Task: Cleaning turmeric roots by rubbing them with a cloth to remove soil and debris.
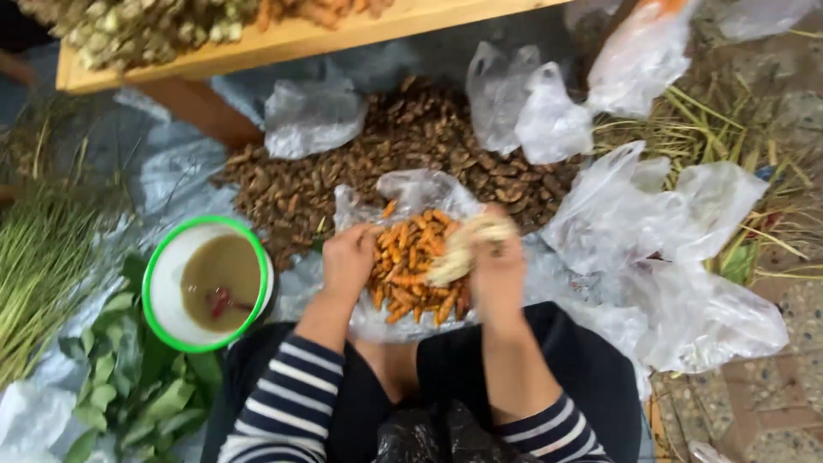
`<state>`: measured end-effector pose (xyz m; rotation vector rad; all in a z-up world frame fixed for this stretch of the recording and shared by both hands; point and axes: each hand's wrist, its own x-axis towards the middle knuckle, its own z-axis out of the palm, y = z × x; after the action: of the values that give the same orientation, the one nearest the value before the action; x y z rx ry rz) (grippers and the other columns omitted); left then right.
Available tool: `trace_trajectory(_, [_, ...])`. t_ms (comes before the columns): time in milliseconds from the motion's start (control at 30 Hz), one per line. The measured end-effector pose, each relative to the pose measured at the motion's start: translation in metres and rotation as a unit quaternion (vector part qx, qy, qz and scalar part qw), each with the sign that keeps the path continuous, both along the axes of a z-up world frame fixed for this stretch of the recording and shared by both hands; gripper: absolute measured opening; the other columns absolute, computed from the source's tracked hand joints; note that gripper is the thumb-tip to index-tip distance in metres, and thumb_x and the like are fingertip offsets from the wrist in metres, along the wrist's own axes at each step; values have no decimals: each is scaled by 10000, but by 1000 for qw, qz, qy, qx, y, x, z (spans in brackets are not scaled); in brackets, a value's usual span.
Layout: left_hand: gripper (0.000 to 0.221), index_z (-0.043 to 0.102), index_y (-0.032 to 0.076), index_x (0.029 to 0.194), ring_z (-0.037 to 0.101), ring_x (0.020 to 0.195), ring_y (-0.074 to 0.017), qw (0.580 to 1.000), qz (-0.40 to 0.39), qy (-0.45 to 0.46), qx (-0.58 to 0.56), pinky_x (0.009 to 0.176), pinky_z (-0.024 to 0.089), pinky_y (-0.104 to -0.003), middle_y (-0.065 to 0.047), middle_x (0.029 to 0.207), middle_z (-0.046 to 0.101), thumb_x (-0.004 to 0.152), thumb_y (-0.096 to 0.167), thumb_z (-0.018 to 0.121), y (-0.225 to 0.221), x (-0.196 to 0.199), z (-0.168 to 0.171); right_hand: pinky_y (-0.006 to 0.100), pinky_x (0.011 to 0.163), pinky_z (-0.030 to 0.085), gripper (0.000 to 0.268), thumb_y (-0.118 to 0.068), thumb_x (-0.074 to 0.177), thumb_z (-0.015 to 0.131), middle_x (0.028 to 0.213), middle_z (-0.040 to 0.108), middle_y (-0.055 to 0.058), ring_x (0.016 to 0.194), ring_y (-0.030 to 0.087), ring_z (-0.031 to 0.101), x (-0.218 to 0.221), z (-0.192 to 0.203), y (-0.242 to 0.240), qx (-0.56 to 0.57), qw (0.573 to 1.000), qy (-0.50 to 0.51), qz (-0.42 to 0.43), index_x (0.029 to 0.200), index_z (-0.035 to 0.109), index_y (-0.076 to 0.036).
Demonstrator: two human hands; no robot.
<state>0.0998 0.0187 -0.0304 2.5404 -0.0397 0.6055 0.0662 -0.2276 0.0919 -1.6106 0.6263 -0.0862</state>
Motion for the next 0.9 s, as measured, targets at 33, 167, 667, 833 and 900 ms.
trace_trajectory(33, [39,790,259,873,726,727,-258,1000,5,2,-1,729,564,-400,11,751,752,857,274,759,7,-17,-3,496,996,537,336,-154,929,642,1177,728,189,1152,349,685,2,-30,-9,-1,1000,2,5,1254,670,-74])
trace_trajectory(167, [254,784,203,1110,706,910,-372,992,69,69,-85,830,557,-477,-116,910,749,857,213,762,19,-53,-9,370,876,597,166,-69,969,650,1115,730,138,1017,208,698,-1,-70,-26,100,985,-138,-29,1135,641,-64])
trace_trajectory(667, [234,737,293,1085,707,953,-317,954,69,282,82,802,601,-526,-55,983,633,922,446,663,7,67,-108,496,936,562,555,-442,1075,585,1275,620,242,1158,330,640,4,-112,-7,108,983,-146,13,1388,490,6])
trace_trajectory(833, [343,725,287,1141,691,1054,-328,922,62,369,102,869,581,-530,-63,1084,653,916,537,657,5,91,-109,562,1013,531,540,-224,1060,598,1433,557,263,1262,394,617,17,-137,-16,326,929,-176,24,1508,415,18])
trace_trajectory(900, [314,738,272,1101,697,1029,-342,918,47,370,136,857,584,-525,-72,1076,656,908,514,682,3,93,-115,501,1085,483,419,-120,1022,581,1354,617,132,1255,237,587,17,-143,-15,373,915,-150,17,1426,515,-29])
